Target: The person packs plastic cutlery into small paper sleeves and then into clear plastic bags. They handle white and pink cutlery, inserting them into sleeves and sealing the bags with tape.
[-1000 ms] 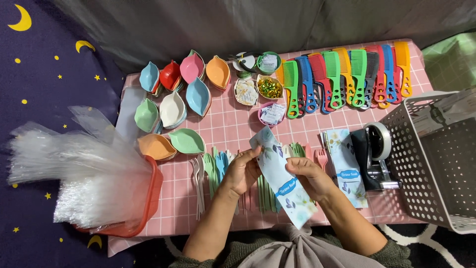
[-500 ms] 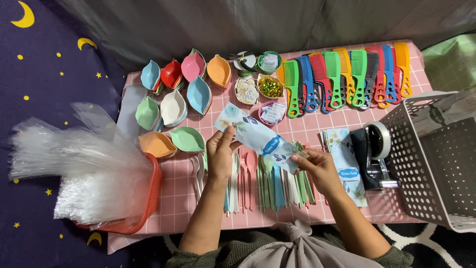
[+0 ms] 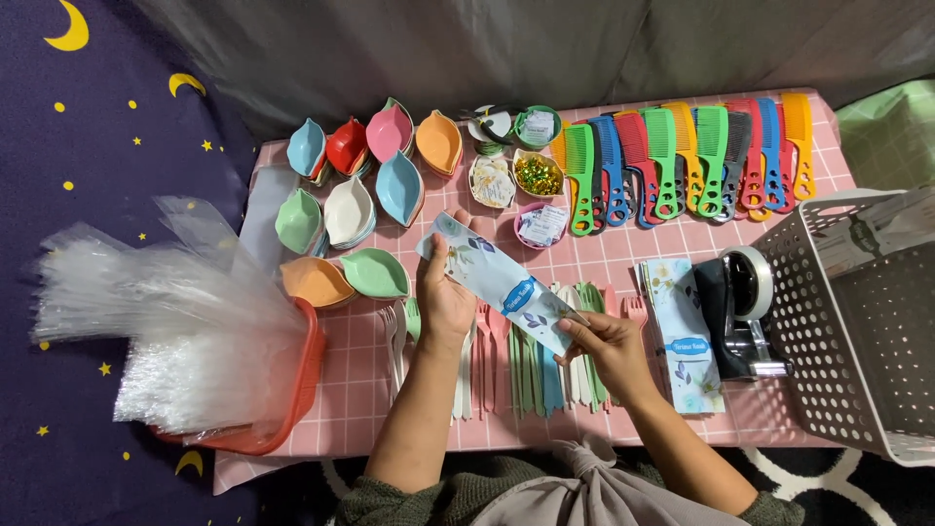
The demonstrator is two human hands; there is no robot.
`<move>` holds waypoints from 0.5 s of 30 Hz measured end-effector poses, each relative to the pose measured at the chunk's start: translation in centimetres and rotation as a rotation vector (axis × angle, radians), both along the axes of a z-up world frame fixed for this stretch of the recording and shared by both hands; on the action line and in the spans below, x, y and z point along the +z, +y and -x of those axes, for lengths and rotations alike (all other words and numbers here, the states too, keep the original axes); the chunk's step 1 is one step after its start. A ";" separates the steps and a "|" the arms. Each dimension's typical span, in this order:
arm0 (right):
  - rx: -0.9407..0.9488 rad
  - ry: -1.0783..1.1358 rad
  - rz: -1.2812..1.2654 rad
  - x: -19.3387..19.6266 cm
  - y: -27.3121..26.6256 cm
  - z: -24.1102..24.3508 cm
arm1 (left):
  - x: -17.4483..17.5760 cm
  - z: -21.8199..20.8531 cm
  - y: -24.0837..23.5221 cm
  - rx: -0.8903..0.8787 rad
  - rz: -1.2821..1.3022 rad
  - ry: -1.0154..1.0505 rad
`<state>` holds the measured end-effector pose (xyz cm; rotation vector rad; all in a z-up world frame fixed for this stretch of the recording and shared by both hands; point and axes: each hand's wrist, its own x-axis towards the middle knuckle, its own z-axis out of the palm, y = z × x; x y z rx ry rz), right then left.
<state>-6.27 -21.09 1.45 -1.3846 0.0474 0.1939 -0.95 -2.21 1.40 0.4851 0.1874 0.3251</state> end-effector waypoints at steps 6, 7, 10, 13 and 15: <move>-0.014 -0.067 0.050 -2.0 -0.1 1.0 | -1.4 0.1 0.3 -0.020 0.016 0.067; 0.004 -0.014 -0.034 -2.3 -0.2 1.0 | -1.0 0.4 0.3 -0.016 -0.019 0.084; 0.155 -0.036 0.109 -1.7 0.3 1.2 | -0.4 0.7 0.3 -0.024 -0.145 0.082; 0.177 -0.233 0.387 1.1 -0.1 0.5 | 1.5 1.9 -0.5 -0.167 -0.282 0.101; 0.149 -0.293 0.382 2.2 0.2 0.0 | 3.1 3.2 -2.0 -0.222 -0.355 0.135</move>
